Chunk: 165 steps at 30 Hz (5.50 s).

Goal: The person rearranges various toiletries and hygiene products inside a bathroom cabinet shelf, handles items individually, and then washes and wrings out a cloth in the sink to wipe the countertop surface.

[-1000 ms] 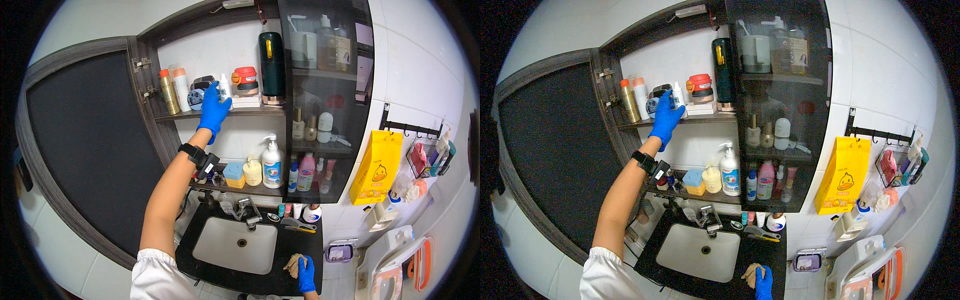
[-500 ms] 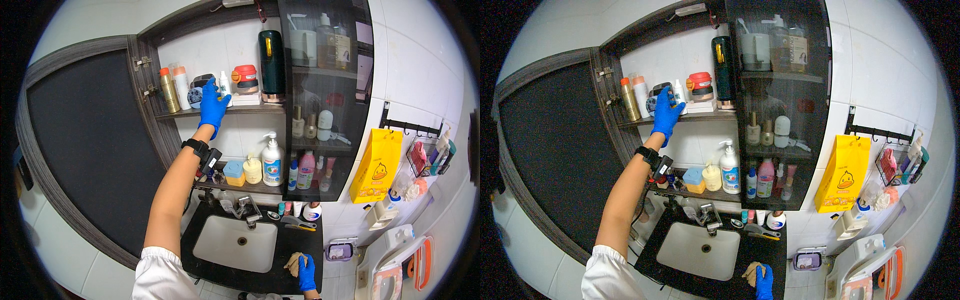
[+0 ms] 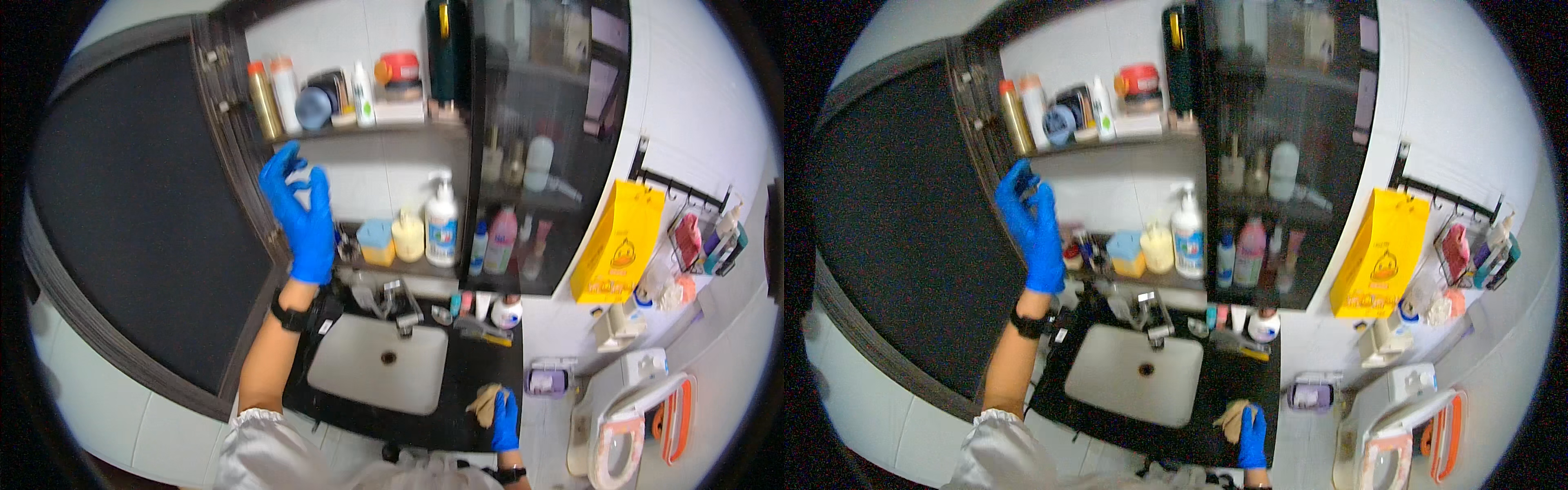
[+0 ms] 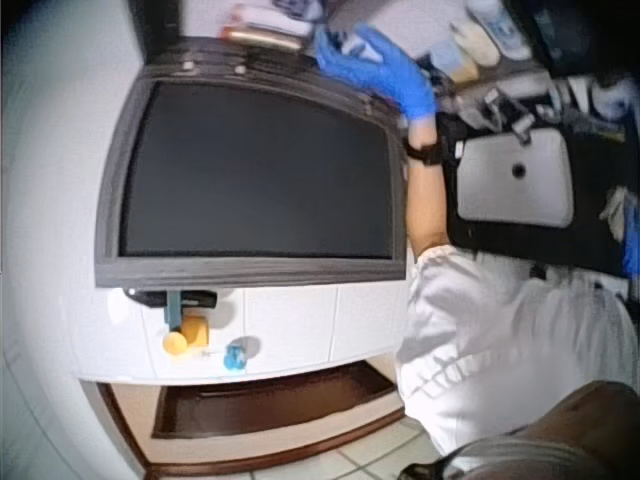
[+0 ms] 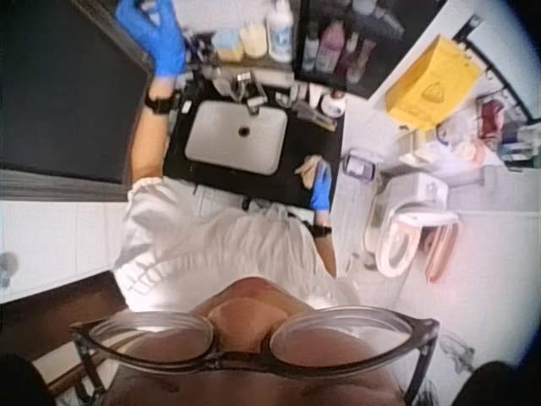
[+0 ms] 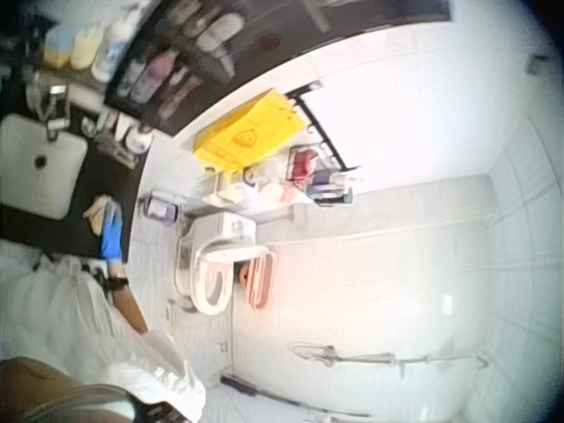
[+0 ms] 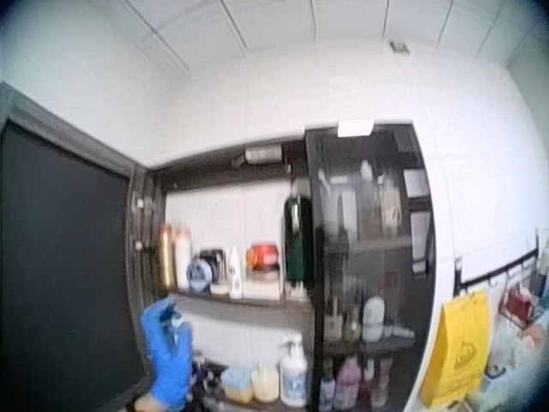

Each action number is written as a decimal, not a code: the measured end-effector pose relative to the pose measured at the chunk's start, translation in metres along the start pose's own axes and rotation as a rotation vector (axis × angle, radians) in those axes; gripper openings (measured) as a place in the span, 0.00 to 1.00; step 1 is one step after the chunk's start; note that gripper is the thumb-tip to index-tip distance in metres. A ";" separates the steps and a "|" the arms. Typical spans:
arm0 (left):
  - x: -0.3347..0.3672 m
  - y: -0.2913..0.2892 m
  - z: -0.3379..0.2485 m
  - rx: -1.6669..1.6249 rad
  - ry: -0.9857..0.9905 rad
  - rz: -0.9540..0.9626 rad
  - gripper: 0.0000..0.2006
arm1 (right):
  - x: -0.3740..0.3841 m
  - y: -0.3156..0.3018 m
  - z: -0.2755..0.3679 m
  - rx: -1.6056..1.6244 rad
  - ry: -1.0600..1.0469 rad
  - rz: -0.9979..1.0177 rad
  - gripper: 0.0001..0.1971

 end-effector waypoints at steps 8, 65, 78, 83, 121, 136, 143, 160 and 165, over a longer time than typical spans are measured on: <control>-0.263 -0.068 0.056 -0.063 -0.642 0.710 0.12 | 0.039 -0.017 -0.075 0.355 0.257 0.276 0.18; -0.520 -0.086 0.163 -0.954 -1.989 0.014 0.22 | 0.185 0.273 -0.115 0.418 0.571 0.652 0.16; -0.523 -0.045 0.145 -1.177 -1.822 0.361 0.30 | 0.185 0.302 -0.126 0.572 0.857 0.529 0.16; -0.519 -0.055 0.154 -0.627 -0.776 1.190 0.23 | 0.211 0.266 -0.129 0.543 0.693 0.452 0.13; -0.411 -0.202 0.152 -0.446 -1.843 -0.298 0.26 | 0.142 0.264 -0.015 -0.376 0.020 0.344 0.19; -0.423 -0.225 0.138 -0.705 -1.728 -0.325 0.23 | 0.202 0.256 -0.131 0.093 0.975 1.169 0.21; -0.419 -0.219 0.136 -1.047 -1.738 -0.436 0.23 | 0.188 0.288 -0.103 -0.426 0.945 1.136 0.24; -0.426 -0.215 0.137 -0.522 -1.860 -0.309 0.28 | 0.155 0.253 -0.174 -0.266 1.031 1.441 0.17; -0.425 -0.211 0.137 -0.573 -1.877 -0.328 0.29 | 0.197 0.225 -0.212 -0.566 0.347 1.098 0.20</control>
Point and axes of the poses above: each hand's wrist, its own x-axis towards the middle knuckle, its own y-axis out of the palm, z = x × y, the point moved 3 cm from there along x, towards the middle knuckle, and after that the axes turned 13 degrees about y, right-handed, at the moved point
